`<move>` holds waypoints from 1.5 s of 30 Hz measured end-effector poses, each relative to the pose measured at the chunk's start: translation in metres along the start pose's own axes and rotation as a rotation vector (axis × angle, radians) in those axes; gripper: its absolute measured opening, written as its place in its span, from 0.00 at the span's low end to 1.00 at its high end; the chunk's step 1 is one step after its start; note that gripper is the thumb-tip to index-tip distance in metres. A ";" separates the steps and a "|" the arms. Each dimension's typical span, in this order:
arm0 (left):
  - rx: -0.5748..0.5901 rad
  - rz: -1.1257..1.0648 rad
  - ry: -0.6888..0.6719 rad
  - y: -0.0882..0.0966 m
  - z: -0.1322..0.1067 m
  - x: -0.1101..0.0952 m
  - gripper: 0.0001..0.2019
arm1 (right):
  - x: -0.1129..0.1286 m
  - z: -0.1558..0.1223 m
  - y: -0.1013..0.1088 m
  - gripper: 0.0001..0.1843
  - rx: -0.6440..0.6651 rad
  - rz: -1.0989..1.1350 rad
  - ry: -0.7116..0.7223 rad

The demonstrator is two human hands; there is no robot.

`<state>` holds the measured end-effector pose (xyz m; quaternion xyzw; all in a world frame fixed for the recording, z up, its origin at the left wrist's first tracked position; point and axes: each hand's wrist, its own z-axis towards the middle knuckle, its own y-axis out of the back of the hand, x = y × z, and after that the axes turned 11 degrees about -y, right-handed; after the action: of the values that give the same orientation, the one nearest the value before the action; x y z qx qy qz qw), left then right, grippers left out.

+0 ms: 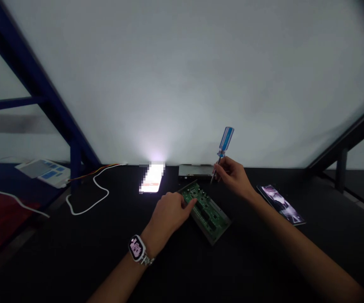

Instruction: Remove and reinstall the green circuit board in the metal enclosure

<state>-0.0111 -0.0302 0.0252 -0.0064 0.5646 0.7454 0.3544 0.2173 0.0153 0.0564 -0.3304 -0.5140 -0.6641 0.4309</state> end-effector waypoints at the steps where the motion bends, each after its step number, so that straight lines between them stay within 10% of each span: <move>1: 0.023 0.036 0.017 -0.003 -0.002 -0.005 0.26 | -0.004 -0.006 0.003 0.14 -0.009 -0.042 -0.011; 12: 0.093 0.198 0.013 -0.017 0.037 0.001 0.10 | -0.051 -0.068 0.018 0.13 0.004 -0.607 -0.234; 30: 0.180 0.304 0.074 -0.030 0.032 0.015 0.18 | -0.028 -0.069 0.003 0.17 0.151 -1.147 -0.258; 38: 0.160 0.267 0.100 -0.030 0.034 0.015 0.15 | -0.015 -0.002 -0.020 0.11 -0.015 -1.002 0.009; 45: 0.145 0.215 0.110 -0.028 0.028 0.016 0.14 | -0.038 0.059 -0.047 0.11 0.315 -0.860 -0.050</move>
<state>0.0031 0.0044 0.0054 0.0389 0.6331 0.7347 0.2405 0.1900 0.0858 0.0196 -0.0333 -0.7094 -0.6882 0.1485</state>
